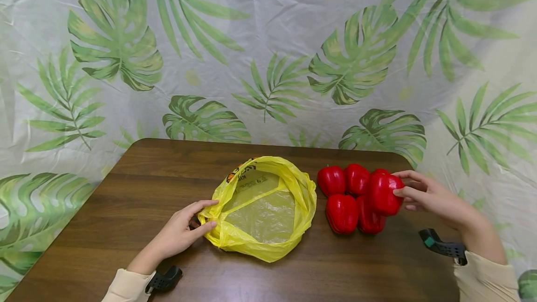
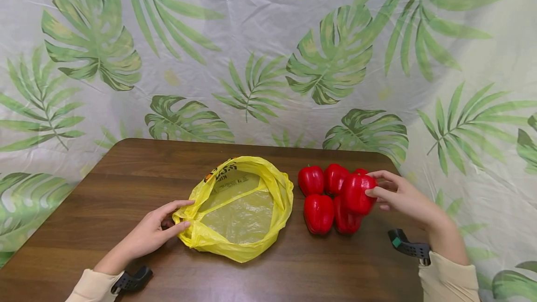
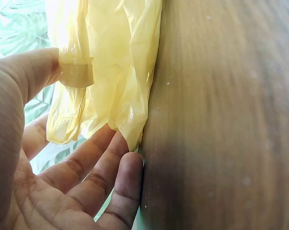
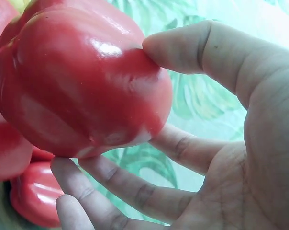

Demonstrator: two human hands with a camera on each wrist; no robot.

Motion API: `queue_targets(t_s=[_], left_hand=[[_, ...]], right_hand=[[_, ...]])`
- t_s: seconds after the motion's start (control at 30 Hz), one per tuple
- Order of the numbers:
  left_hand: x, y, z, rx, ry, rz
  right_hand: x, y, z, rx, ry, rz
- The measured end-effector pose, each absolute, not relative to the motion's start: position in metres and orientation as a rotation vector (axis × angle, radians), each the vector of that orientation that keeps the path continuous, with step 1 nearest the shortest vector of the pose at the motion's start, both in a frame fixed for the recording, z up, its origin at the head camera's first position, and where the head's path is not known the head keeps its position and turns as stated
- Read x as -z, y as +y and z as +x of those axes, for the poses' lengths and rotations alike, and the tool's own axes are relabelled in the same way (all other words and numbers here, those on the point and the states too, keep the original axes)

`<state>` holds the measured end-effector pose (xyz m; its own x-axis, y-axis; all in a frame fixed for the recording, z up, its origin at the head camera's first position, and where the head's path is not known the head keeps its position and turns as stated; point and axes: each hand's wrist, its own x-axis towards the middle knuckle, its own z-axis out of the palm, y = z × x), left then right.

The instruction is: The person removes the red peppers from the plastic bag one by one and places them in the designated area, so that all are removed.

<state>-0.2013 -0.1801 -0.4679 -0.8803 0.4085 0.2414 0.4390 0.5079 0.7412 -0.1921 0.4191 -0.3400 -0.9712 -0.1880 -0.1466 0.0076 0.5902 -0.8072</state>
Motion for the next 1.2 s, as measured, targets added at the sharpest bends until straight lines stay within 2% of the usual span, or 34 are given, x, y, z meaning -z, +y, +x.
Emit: queue_targets(t_s=[0.8,1.2], left_hand=[[0.467,-0.18,-0.201,1.326,-2.706,-0.746],[0.466,-0.18,-0.201,1.342,-2.707,-0.742]], right_hand=[[0.365,0.469,-0.18,1.377,2.493,-0.119],[0.37,0.484,-0.177,1.396,2.411,-0.019]])
